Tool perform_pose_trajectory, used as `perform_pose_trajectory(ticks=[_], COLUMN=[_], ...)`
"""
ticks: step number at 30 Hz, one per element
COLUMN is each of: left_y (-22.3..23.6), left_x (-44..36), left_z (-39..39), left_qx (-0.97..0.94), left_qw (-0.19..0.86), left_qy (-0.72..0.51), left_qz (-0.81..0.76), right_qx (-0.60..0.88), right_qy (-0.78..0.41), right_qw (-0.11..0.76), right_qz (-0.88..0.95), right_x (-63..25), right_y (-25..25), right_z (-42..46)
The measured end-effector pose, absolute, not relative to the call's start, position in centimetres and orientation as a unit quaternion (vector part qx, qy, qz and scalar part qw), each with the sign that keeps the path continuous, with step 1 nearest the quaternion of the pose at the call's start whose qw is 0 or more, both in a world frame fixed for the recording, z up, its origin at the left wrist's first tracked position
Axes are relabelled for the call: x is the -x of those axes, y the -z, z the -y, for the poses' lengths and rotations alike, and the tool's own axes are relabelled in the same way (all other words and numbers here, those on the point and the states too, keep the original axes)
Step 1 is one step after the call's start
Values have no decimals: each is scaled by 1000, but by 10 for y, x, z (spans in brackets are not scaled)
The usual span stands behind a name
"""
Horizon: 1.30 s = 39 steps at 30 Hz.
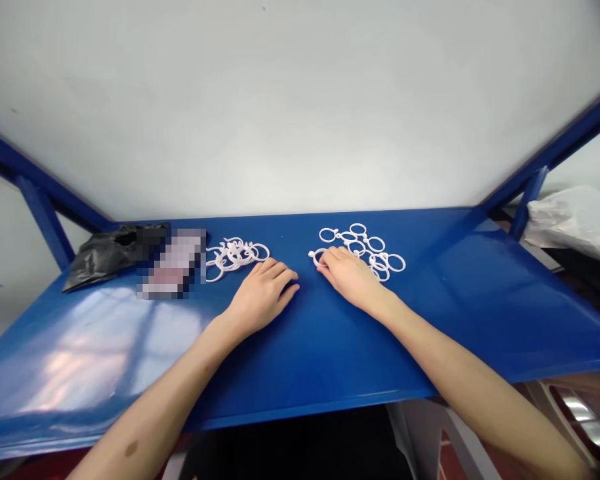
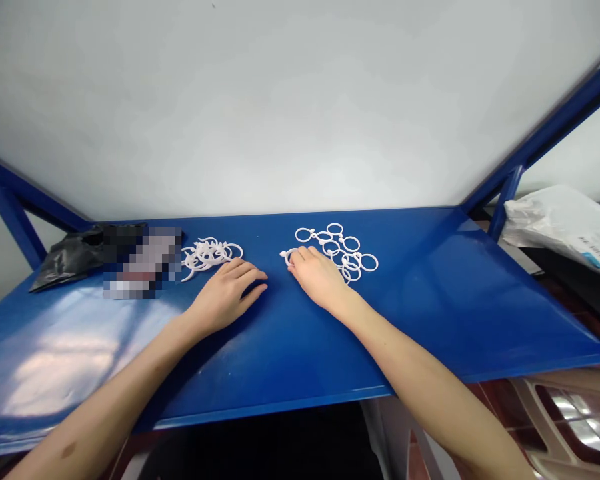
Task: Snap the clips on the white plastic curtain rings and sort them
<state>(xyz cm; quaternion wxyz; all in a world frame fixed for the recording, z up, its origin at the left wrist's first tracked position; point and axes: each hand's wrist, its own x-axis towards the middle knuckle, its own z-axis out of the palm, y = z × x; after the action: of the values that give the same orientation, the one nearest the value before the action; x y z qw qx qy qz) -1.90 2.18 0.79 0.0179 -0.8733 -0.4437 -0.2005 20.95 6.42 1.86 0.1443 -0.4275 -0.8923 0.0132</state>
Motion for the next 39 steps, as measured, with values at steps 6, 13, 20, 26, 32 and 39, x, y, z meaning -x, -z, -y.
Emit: perform_pose_trajectory(ticks=[6,13,20,26,32,39], left_y=[-2,5,3,-2,2,3], left_x=[15,13,10,17,15,14], left_z=[-22,-27,-21,-22,-24,-21], left_qx=[881,884,812,802,809,806], left_qw=[-2,-15,-134,-104,-131,-143], left_qy=[233,231,320,289,275,282], left_qz=[411,407,470,512,503,500], right_qx=[360,403,423,420,445,441], right_qy=[-157,-134,-73,-37,-26,-57], right_qw=[225,253,217,213,142,140], right_qz=[892,870,877,881,884,885], right_x=[-202,-206,-202,-190,-177,-180], right_y=[-17,-21,-18,-12,-10,-14], right_z=[-57,-54,-48,-44,-40,-37])
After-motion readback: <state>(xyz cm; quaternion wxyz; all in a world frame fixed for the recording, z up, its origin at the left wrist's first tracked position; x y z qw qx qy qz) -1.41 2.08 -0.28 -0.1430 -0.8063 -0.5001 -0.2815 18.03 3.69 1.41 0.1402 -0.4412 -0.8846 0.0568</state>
